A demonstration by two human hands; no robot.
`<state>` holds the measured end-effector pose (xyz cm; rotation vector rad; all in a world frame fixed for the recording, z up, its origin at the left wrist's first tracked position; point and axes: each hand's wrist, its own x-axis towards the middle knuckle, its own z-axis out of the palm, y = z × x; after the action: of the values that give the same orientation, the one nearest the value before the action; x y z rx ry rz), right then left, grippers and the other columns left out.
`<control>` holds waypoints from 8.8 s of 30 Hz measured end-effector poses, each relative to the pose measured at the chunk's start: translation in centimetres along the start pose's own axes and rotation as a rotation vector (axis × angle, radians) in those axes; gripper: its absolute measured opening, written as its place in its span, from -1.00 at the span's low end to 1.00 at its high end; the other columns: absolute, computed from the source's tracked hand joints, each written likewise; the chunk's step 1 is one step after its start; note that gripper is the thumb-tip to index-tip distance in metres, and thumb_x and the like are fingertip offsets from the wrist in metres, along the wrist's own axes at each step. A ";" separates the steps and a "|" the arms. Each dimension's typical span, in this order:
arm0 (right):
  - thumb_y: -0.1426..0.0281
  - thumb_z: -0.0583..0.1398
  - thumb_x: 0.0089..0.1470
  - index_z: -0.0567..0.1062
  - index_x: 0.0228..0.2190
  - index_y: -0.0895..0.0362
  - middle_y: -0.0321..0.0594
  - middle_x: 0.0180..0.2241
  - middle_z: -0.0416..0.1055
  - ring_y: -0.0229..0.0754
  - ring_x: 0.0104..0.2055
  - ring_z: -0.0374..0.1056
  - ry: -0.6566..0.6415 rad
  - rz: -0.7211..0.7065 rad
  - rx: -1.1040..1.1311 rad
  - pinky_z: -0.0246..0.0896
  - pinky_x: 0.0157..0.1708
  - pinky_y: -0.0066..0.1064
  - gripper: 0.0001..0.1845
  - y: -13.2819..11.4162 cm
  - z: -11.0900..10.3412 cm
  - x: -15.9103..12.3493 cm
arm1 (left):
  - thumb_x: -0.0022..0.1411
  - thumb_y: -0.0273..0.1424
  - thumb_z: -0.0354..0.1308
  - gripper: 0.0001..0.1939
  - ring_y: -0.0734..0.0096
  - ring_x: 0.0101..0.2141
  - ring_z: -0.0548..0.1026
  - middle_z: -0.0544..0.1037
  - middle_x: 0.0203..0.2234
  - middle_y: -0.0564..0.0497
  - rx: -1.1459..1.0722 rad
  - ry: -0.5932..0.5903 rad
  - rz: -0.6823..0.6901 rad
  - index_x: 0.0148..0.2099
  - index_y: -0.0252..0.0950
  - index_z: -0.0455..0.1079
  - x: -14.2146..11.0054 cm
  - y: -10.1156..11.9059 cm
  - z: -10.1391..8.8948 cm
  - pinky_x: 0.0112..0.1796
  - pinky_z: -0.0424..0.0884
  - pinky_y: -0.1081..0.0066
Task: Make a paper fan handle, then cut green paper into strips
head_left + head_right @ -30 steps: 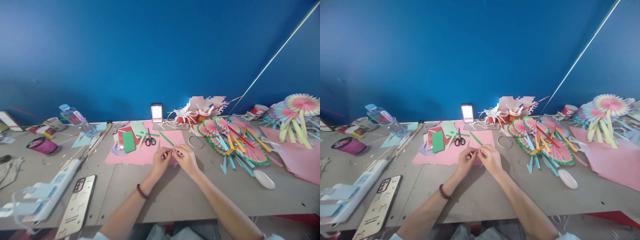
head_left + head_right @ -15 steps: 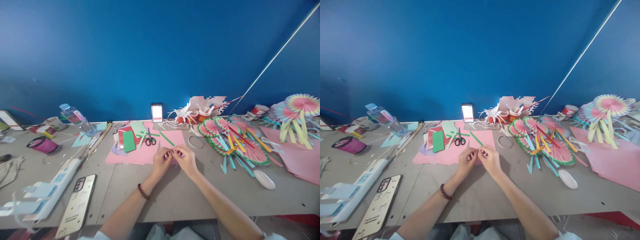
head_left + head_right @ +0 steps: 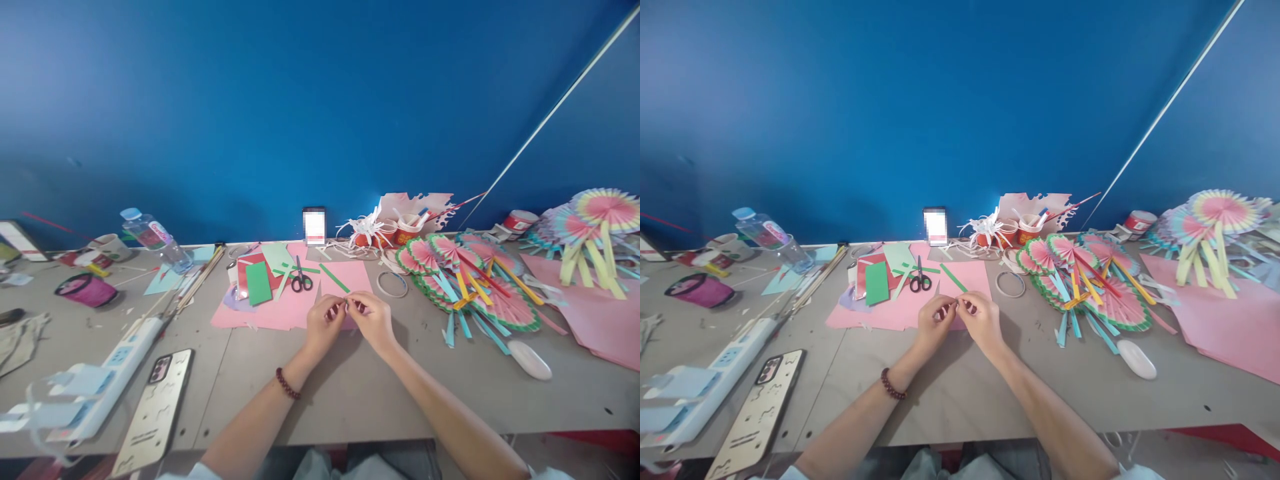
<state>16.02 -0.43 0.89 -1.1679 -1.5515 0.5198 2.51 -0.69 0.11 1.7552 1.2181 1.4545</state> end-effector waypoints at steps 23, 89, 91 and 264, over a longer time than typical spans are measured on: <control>0.30 0.18 0.07 0.58 -0.47 0.10 -0.14 -0.42 0.58 -0.18 -0.46 0.44 0.029 0.095 0.065 0.38 -0.41 -0.36 -0.79 -0.2 0.0 0.0 | 0.28 -0.36 0.12 -0.82 0.45 -0.50 0.42 0.54 -0.47 -0.01 -0.019 -0.014 -0.038 -0.35 -0.26 0.49 0.0 0.3 0.0 -0.49 0.31 0.46; 0.26 0.24 0.00 0.28 -0.36 0.01 -0.42 -0.43 0.45 -0.24 -0.39 0.51 0.990 0.370 0.773 0.48 -0.39 -0.35 -0.78 2.4 -9.3 5.9 | -0.14 -0.21 0.46 -0.60 0.41 -0.46 0.54 0.45 -0.59 0.09 -0.870 0.290 -0.626 -0.44 -0.27 0.32 3.0 -2.2 -1.9 -0.49 0.41 0.51; 0.24 0.26 0.02 0.27 -0.33 0.00 -0.44 -0.41 0.45 -0.20 -0.31 0.56 1.015 0.246 0.728 0.52 -0.25 -0.25 -0.74 1.2 -9.9 6.2 | -0.13 -0.15 0.46 -0.58 0.53 -0.61 0.39 0.35 -0.67 0.16 -0.797 0.211 -0.582 -0.46 -0.27 0.31 2.6 -1.9 -1.6 -0.59 0.32 0.53; 0.36 0.32 -0.05 0.11 0.05 -0.02 -0.47 -0.41 0.32 -0.24 -0.42 0.34 -0.360 0.277 0.369 0.28 -0.29 -0.27 -0.31 7.6 -5.2 -0.2 | 0.29 -0.55 0.03 -0.68 0.17 -0.01 0.44 0.50 -0.06 -0.11 0.665 -0.673 0.418 0.07 -0.27 0.32 -2.2 -1.8 -0.1 0.00 0.44 0.20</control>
<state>23.87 1.34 -3.62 -1.0409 -1.5094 1.2017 1.83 -1.83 -2.42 2.7686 1.0442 0.5148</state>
